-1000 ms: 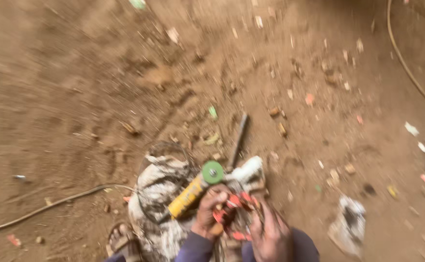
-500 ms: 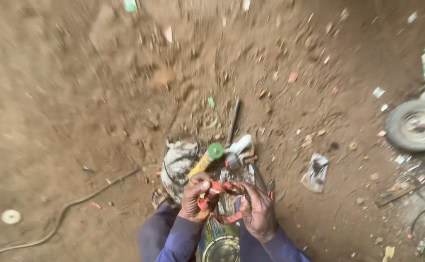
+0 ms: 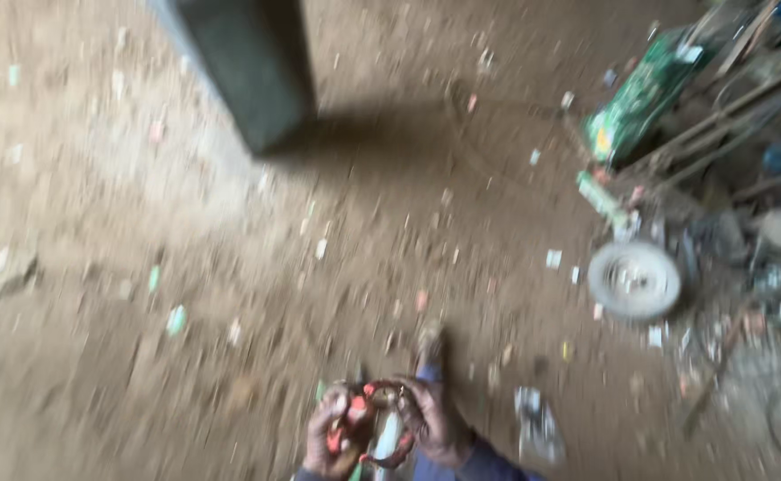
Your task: The person sits on the ground and uses an angle grinder to smooth the surface of a metal ring. They then use pliers to adjust the ring and continue grinding. Finally, they place the ring into a yellow bucket.
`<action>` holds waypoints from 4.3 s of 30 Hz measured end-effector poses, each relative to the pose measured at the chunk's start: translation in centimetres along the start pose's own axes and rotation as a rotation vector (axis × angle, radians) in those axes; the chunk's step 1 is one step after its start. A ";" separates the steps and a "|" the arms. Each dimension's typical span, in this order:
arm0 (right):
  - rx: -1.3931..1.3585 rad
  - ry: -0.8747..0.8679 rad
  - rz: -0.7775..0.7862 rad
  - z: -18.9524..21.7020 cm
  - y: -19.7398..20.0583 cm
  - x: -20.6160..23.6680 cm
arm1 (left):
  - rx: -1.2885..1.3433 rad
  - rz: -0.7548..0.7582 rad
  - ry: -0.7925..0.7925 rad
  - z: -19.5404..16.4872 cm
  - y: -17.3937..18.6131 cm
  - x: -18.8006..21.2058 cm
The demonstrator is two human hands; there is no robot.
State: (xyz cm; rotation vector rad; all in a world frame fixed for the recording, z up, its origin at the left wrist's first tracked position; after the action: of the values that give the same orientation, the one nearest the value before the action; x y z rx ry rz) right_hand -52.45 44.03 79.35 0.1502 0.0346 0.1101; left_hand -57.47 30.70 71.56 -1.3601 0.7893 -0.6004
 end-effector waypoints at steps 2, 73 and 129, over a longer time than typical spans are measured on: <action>-0.791 0.091 -0.049 -2.4 10.9 -4.3 | -0.069 -0.015 -0.010 1.9 1.0 -10.6; -0.499 0.428 -1.288 -13.0 144.4 -60.6 | -0.477 0.433 1.283 26.2 13.9 -171.4; -0.815 -0.269 -2.676 -25.6 217.6 -13.0 | -0.446 1.533 1.300 155.4 -5.1 -235.1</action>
State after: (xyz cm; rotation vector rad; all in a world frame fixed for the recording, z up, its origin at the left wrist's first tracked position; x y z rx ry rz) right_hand -89.67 260.20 87.26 -0.7759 -0.1002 -2.5414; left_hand -79.20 308.28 115.31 -0.1871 2.7068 0.0748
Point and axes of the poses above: each hand's wrist, its own x-axis away from the middle knuckle, its own y-axis out of the back of the hand, z = x × y, the point moved 9 cm from there along -x, towards the middle knuckle, and after that the axes turned 13 degrees about z, right-handed, at the moved point
